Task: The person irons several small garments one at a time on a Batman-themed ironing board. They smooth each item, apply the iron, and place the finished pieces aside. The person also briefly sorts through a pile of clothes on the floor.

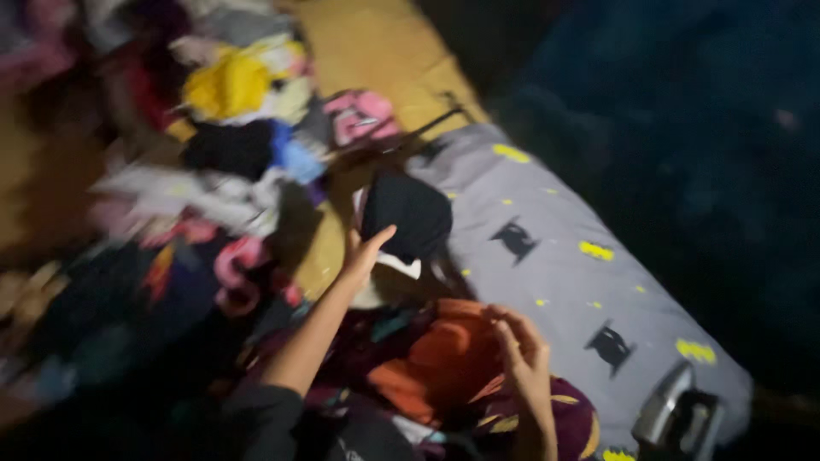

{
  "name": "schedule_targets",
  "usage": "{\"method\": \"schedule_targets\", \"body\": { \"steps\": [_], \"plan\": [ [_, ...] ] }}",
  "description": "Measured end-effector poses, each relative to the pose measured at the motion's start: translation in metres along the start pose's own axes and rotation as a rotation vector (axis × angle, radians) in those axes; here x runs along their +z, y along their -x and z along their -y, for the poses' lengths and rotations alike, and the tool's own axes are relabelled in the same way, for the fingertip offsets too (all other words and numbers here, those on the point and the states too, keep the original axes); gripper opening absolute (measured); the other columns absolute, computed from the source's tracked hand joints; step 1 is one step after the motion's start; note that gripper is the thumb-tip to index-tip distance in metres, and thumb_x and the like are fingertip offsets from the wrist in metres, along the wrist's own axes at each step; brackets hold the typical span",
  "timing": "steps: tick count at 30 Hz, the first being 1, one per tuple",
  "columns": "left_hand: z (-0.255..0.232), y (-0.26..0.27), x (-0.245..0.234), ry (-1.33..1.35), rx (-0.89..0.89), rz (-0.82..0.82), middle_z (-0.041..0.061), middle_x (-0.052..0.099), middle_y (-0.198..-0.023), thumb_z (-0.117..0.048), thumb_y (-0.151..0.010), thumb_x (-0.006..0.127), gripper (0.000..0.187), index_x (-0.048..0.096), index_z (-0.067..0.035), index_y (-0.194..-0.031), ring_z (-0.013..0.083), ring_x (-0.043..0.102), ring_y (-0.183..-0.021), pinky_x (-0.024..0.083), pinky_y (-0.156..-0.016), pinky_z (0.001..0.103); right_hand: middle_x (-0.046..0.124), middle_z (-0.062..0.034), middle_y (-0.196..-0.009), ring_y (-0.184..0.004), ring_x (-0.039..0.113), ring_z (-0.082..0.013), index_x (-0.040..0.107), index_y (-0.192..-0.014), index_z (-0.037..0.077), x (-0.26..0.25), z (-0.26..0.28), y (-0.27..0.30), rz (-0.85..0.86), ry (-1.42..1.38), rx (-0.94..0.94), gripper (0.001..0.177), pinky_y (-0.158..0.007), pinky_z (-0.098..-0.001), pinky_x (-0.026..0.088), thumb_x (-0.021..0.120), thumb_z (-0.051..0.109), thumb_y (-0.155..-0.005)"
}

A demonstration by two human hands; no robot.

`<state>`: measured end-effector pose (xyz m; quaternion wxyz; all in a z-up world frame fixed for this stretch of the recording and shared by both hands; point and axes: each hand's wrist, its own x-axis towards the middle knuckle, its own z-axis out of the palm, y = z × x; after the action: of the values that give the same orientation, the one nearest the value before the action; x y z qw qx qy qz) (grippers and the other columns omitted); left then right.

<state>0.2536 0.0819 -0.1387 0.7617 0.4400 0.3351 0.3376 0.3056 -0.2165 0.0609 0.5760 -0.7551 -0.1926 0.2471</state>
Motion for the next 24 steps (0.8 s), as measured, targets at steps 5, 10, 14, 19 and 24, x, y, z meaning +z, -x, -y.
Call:
{"method": "schedule_targets", "body": {
  "steps": [5,10,14,19,24],
  "plan": [
    [-0.056,0.101,-0.168,0.046,0.026,-0.358,0.010,0.062,-0.131,-0.016,-0.079,0.085,0.076,0.046,-0.011,-0.144,0.0233,0.064,-0.113,0.054,-0.089,0.038,0.073,-0.0091,-0.115,-0.098,0.070,-0.0145,0.067,-0.127,0.000,0.081,0.033,-0.001,0.264,-0.054,-0.117,0.029,-0.085,-0.0275,0.058,0.057,0.013,-0.104],
    [-0.107,0.154,-0.310,0.349,0.193,-0.596,0.012,0.054,-0.141,-0.016,-0.081,0.085,0.086,0.038,-0.016,-0.153,0.0260,0.062,-0.118,0.061,-0.075,0.044,0.070,-0.0080,-0.127,-0.102,0.065,-0.0132,0.060,-0.135,0.001,0.190,0.054,0.022,0.692,-0.003,-0.093,0.034,-0.089,-0.0280,0.055,0.051,0.017,-0.106],
    [-0.117,0.142,-0.400,0.432,0.120,-0.777,0.011,0.048,-0.146,-0.017,-0.076,0.083,0.103,0.022,-0.027,-0.158,0.0346,0.061,-0.112,0.056,-0.074,0.048,0.069,-0.0042,-0.126,-0.097,0.066,-0.0119,0.057,-0.134,0.005,0.233,0.062,0.049,0.859,0.063,0.132,0.037,-0.076,-0.0320,0.058,0.050,0.021,-0.101],
    [-0.089,0.124,-0.437,-0.032,0.220,-1.050,0.020,0.043,-0.153,-0.019,-0.083,0.091,0.095,0.031,-0.013,-0.157,0.0375,0.052,-0.128,0.049,-0.098,0.048,0.069,-0.0066,-0.127,-0.105,0.065,-0.0138,0.058,-0.134,0.002,0.229,0.054,0.059,0.908,0.065,-0.055,0.036,-0.088,-0.0300,0.054,0.051,0.022,-0.104],
    [-0.032,0.141,-0.362,-0.725,0.288,-1.357,0.025,0.046,-0.142,-0.018,-0.079,0.092,0.085,0.042,0.000,-0.145,0.0406,0.047,-0.129,0.040,-0.108,0.051,0.070,-0.0092,-0.120,-0.099,0.075,-0.0199,0.060,-0.128,0.000,0.193,0.043,0.069,0.706,-0.015,0.039,0.034,-0.087,-0.0333,0.058,0.052,0.022,-0.103]
  ]
}}
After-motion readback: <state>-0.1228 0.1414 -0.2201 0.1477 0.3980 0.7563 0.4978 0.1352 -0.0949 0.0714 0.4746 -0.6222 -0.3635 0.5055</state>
